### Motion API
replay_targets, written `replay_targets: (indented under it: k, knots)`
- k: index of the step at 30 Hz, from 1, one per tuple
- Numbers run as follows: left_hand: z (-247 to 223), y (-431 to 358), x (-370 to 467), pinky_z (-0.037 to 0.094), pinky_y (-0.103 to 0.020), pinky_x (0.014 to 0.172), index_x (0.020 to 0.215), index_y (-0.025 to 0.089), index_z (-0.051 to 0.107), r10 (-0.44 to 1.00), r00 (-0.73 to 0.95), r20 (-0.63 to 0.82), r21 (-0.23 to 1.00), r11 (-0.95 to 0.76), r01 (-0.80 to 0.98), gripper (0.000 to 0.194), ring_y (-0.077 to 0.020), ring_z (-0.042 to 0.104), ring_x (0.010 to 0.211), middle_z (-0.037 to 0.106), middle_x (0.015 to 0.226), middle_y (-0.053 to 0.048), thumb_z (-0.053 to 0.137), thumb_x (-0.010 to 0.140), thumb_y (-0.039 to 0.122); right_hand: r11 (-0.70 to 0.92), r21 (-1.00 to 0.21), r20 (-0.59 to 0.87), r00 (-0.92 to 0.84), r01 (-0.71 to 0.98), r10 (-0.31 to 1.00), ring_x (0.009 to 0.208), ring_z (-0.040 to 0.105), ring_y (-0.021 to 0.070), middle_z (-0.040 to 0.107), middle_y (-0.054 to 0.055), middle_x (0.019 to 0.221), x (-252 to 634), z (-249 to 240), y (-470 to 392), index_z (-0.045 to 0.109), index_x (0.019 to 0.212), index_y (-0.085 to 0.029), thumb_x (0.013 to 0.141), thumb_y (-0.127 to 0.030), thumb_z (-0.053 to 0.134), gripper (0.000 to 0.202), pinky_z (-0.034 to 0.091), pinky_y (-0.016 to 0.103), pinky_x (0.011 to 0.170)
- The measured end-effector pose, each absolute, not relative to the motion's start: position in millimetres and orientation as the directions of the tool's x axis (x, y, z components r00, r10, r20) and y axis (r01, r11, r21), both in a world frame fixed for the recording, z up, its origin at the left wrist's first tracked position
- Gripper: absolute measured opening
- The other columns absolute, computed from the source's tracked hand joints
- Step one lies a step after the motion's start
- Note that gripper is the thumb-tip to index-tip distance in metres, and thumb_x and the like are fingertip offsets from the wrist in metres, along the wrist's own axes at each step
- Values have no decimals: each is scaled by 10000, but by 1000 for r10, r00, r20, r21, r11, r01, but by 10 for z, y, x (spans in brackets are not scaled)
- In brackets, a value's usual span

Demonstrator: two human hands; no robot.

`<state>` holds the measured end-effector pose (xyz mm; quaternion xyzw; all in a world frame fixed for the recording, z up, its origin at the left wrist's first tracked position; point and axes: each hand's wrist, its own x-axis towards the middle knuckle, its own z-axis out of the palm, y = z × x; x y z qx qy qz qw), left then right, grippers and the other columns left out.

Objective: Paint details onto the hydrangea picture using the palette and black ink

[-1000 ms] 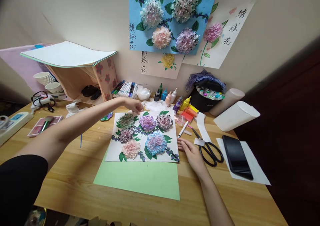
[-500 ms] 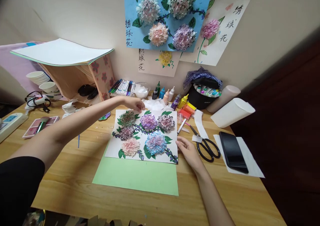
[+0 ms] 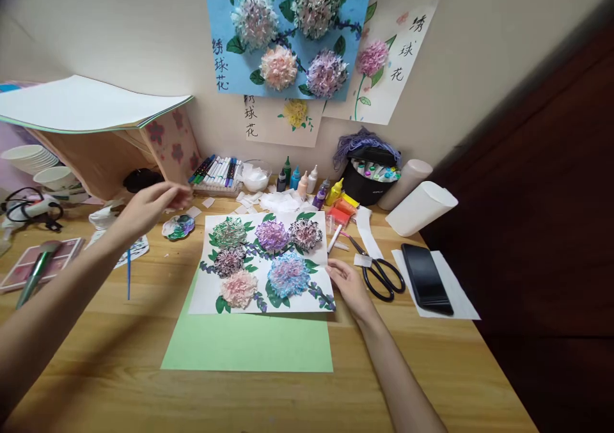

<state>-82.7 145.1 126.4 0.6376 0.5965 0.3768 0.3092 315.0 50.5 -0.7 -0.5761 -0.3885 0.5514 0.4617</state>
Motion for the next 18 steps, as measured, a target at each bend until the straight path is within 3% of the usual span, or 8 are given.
replay_targets:
  k: [4,8,10,13,18]
  knots:
    - [859,671,-1199,468,-306,733,969,127,603,970,-211,-122,860,210,466,385,-204,603,848,663,899,-86,459,843,461,-268,-949,-288,110,-168,951,726,677,193,729,41,808,3060,-2,509,658,868,-188,561,-437,788,416,540,278,647]
    - [451,254,-1147,494,-323,672,856,131,618,921,-319,-223,914,312,260,525,-216,619,751,665,777,-77,598,672,623,-204,-939,-258,175,-279,950,738,678,203,721,34,786,2901,83,539,646,860,-194,561,-403,793,392,553,284,620]
    - [384,170,-917,508,-352,733,888,125,642,941,-191,-279,939,309,152,541,-223,641,767,686,812,-89,666,623,596,-148,-935,-219,198,-323,955,746,674,181,717,22,819,2805,135,570,641,864,-202,586,-378,782,358,554,266,633]
    - [428,141,-419,511,-379,802,1010,138,639,939,105,-328,945,328,21,456,-244,649,904,691,978,-123,668,705,475,-65,-928,-160,234,-368,959,720,656,140,704,5,844,2628,210,627,634,871,-208,610,-340,767,321,548,234,633]
    - [540,236,245,443,-364,929,1033,168,652,920,354,-164,964,226,-139,344,-246,595,1058,654,1136,-117,687,730,327,41,-878,-104,275,-476,956,691,624,80,683,-24,831,2258,308,658,625,854,-214,624,-286,760,277,518,165,626]
